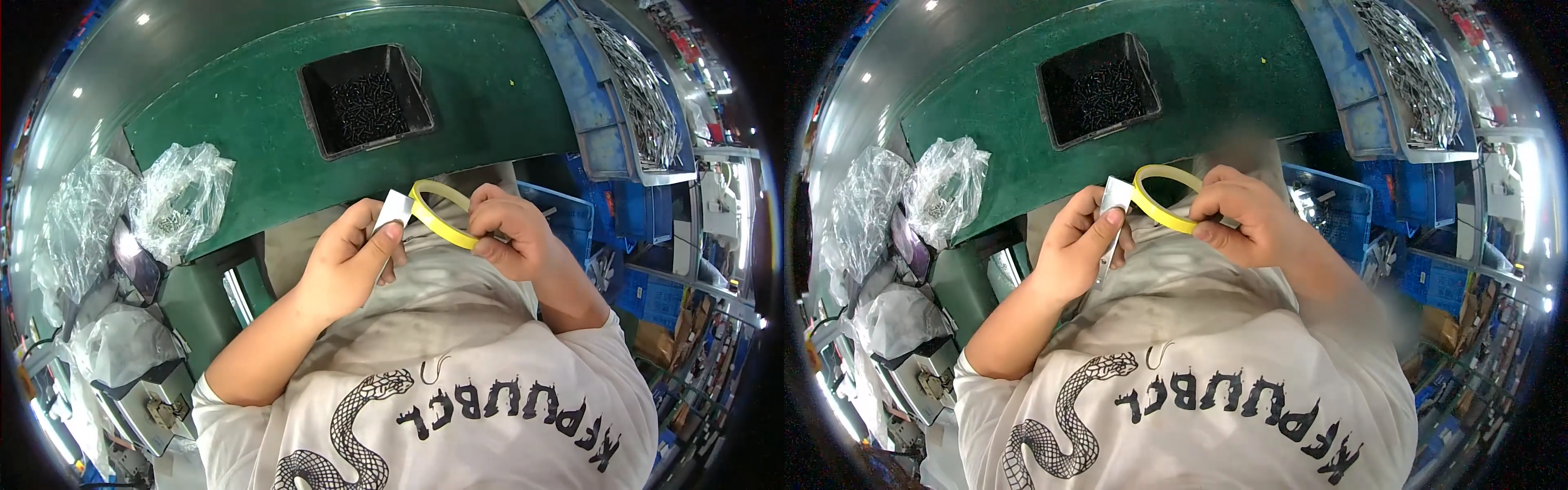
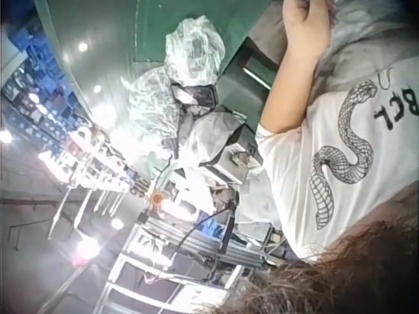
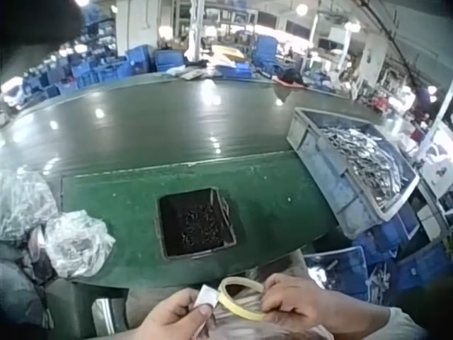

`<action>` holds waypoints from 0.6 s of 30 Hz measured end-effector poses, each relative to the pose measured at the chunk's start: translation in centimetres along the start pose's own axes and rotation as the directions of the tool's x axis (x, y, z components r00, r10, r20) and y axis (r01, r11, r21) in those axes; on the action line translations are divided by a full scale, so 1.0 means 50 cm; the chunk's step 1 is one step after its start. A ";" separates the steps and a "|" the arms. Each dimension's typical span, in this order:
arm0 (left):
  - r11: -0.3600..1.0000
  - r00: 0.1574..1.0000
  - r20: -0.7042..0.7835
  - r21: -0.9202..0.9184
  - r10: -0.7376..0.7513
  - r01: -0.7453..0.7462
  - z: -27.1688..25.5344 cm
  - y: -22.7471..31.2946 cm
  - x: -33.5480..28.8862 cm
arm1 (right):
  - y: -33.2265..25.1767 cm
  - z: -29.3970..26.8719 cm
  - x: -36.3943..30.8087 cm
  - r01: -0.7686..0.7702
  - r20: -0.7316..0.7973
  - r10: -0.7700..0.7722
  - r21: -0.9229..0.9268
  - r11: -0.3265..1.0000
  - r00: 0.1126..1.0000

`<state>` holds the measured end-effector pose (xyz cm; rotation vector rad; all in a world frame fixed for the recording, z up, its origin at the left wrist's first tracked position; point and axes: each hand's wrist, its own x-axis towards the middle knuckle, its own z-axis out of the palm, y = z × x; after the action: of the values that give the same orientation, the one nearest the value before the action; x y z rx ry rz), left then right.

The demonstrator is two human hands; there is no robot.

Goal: The recorder is applying yellow tape to small silver rectangular electronic components on a production line.

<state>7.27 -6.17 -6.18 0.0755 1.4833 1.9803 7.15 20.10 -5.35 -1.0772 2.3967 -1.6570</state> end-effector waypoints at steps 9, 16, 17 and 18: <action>1.000 1.000 0.001 0.020 0.009 -0.009 0.000 -0.004 -0.002 | 0.002 0.002 -0.002 -0.022 0.004 0.022 -0.019 1.000 1.000; 0.999 1.000 -0.007 0.050 0.009 -0.008 0.001 -0.003 0.001 | 0.005 0.004 -0.005 -0.021 0.000 0.021 -0.035 0.999 1.000; 0.999 1.000 -0.008 0.039 0.015 -0.015 0.001 -0.005 0.000 | 0.005 0.007 -0.004 -0.021 0.000 0.021 -0.029 0.999 1.000; 0.999 1.000 -0.010 0.027 0.022 -0.022 0.001 -0.006 0.000 | 0.005 0.008 -0.002 -0.019 0.015 0.019 -0.026 0.999 1.000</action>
<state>7.44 -6.10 -6.41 0.0936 1.5219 1.9813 7.24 19.87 -5.75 -1.0633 2.4176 -1.6112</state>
